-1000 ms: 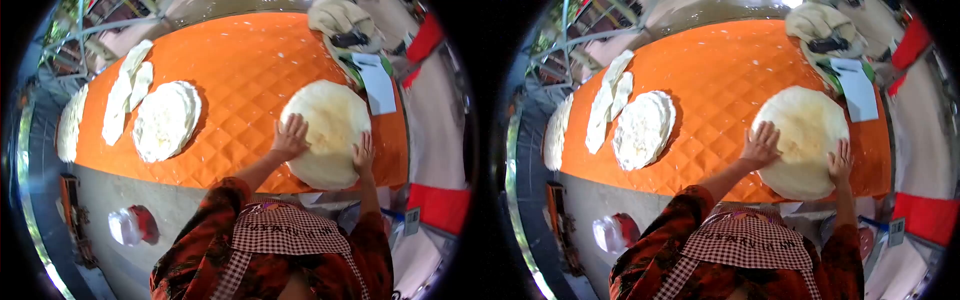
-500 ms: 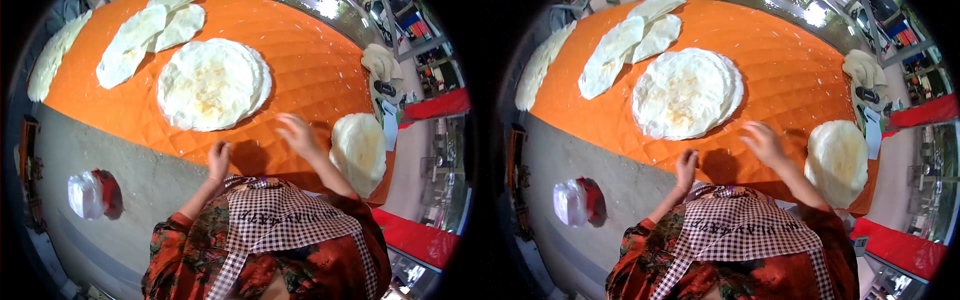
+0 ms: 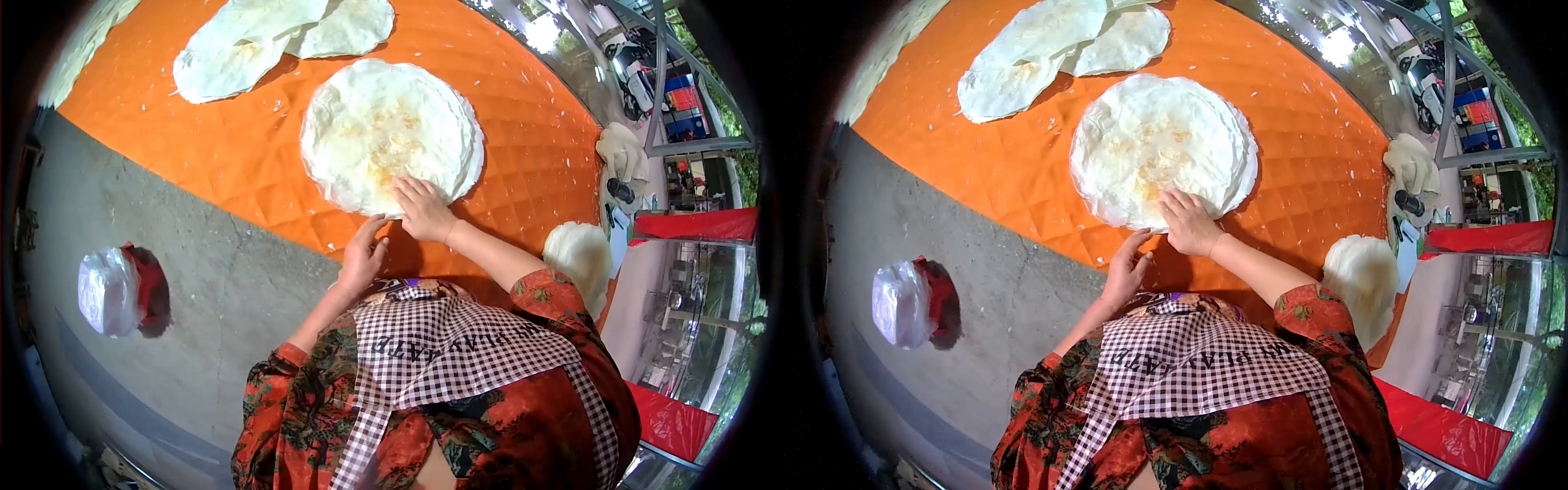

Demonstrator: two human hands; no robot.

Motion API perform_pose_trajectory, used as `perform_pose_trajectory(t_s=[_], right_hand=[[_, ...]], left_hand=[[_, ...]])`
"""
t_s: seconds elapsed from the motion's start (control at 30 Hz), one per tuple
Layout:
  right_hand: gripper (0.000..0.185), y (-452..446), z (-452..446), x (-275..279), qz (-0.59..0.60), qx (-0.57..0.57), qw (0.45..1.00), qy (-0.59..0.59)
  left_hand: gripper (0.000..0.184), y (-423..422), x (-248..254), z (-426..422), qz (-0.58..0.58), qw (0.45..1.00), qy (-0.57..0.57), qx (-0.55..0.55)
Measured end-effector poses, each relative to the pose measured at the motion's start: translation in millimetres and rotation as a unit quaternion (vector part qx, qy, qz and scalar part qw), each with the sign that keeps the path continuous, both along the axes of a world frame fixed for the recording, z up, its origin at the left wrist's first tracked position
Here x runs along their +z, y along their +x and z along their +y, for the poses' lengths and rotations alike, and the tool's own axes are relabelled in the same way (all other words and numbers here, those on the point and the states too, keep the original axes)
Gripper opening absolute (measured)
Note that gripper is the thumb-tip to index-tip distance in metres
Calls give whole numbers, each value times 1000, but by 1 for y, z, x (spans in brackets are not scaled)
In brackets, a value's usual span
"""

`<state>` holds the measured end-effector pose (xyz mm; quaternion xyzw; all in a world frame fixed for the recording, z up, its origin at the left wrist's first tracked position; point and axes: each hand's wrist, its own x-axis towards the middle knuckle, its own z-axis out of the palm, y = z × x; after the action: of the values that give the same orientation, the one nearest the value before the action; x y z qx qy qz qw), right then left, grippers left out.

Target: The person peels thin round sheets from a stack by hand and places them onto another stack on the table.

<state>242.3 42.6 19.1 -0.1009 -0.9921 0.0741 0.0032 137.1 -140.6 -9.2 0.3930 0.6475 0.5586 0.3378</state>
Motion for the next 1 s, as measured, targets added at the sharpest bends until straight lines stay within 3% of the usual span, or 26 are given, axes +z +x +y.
perform_pose_trajectory(t_s=[0.1,0.17,0.27,0.4,0.5,0.53,0.63,0.67,0.8,0.87,1.0], right_hand=[[55,-1,-1,4,-32,23,999,23],[54,0,6,-1,7,-2,1000,-4],[45,-4,25,3,51,-18,997,-61],[41,-4,56,7,40,24,983,-178],[42,-8,73,21,-19,13,960,-278],[41,-10,78,24,-38,3,949,-314],[39,-11,87,28,-55,-23,923,-380],[37,-10,87,30,-51,-36,918,-392],[37,-7,86,20,-35,-22,940,-339],[37,-5,79,17,9,-12,958,-286],[38,-7,55,16,166,9,985,-51]], left_hand=[[43,-5,5,9,114,993,11,-27],[44,-7,12,14,189,981,45,-18],[39,-12,32,15,158,987,4,-42],[26,-11,39,21,232,965,113,52],[21,-5,15,23,70,997,-15,41],[24,-1,13,25,-245,963,-98,49],[35,-12,37,36,-467,876,-79,88],[38,-14,43,40,-472,876,-53,83],[17,-20,35,53,-585,805,-21,99],[24,-18,24,58,-572,815,-11,93],[27,-7,12,69,-528,834,-64,144]])
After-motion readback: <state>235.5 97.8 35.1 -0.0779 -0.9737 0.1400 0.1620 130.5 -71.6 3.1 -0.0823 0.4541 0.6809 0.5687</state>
